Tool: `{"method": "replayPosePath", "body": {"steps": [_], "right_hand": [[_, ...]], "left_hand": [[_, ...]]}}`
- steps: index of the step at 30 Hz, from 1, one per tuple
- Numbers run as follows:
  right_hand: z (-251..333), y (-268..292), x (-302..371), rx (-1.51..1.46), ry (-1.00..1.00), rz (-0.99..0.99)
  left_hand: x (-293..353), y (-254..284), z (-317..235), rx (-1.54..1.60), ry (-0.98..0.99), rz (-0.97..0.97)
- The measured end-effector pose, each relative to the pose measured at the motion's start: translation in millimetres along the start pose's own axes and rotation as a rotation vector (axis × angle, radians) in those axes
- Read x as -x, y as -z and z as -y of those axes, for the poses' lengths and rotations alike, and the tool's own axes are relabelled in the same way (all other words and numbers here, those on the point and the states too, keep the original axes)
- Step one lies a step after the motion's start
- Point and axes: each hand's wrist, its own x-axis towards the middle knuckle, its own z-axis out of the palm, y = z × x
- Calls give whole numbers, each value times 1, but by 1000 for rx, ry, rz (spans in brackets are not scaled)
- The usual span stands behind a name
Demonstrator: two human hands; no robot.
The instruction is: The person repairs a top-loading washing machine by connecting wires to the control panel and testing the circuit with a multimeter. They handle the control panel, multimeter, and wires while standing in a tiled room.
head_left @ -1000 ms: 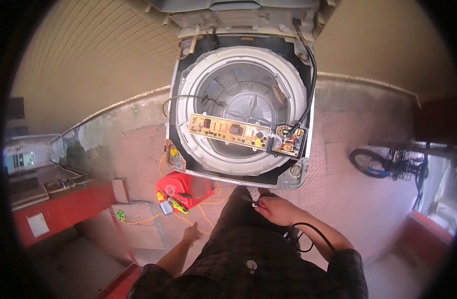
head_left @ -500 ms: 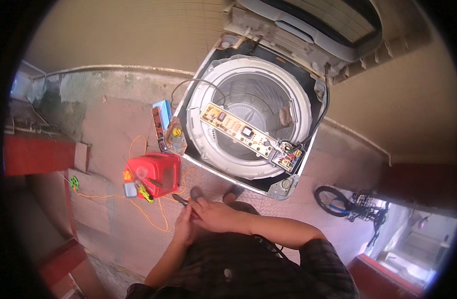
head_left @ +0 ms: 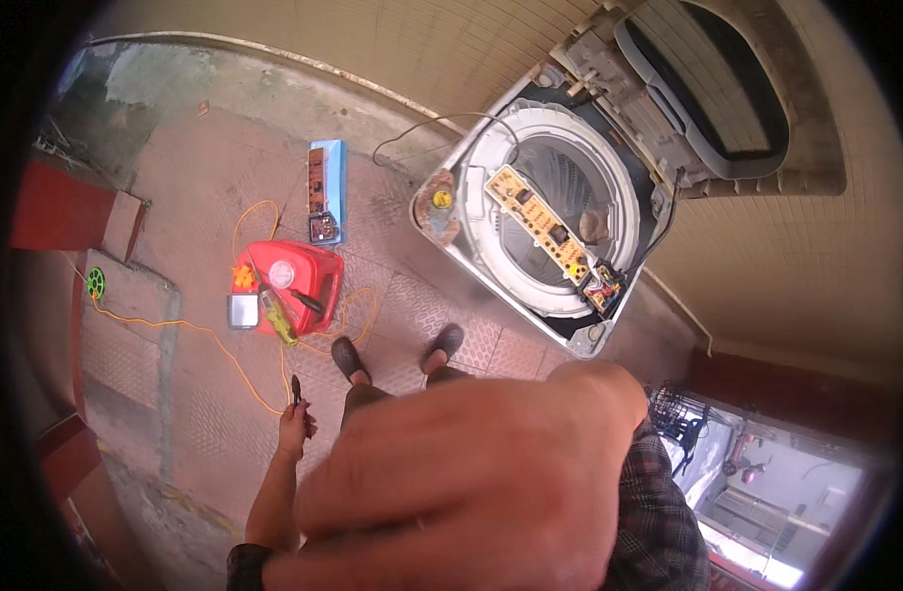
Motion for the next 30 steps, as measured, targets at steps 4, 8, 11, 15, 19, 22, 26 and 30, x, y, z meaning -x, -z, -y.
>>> {"method": "replayPosePath", "body": {"steps": [4, 8, 11, 15, 19, 22, 26, 30], "right_hand": [[28, -87, -44, 365, -268, -775], [42, -83, -23, -186, -413, -745], [-9, -36, 48, -237, -598, -443], [-96, -35, 149, 350, -1138, -34], [-130, -36, 329, 429, -1448, 849], [-89, -4, 453, 469, -1643, 600], [-66, 23, 506, 636, -2003, 707], [-69, 17, 506, 471, -2023, 510]], "left_hand": [[-55, 101, 76, -153, 177, -62], [-77, 126, 101, -223, 274, -59], [-37, 157, 89, -250, 142, -229], [-72, 115, 60, -286, -69, -215], [-94, 117, 21, -365, -45, -41], [-106, 83, 2, -274, -83, -101], [-140, 58, -23, -133, -80, -274], [-178, 84, -10, -515, -310, -486]]}}
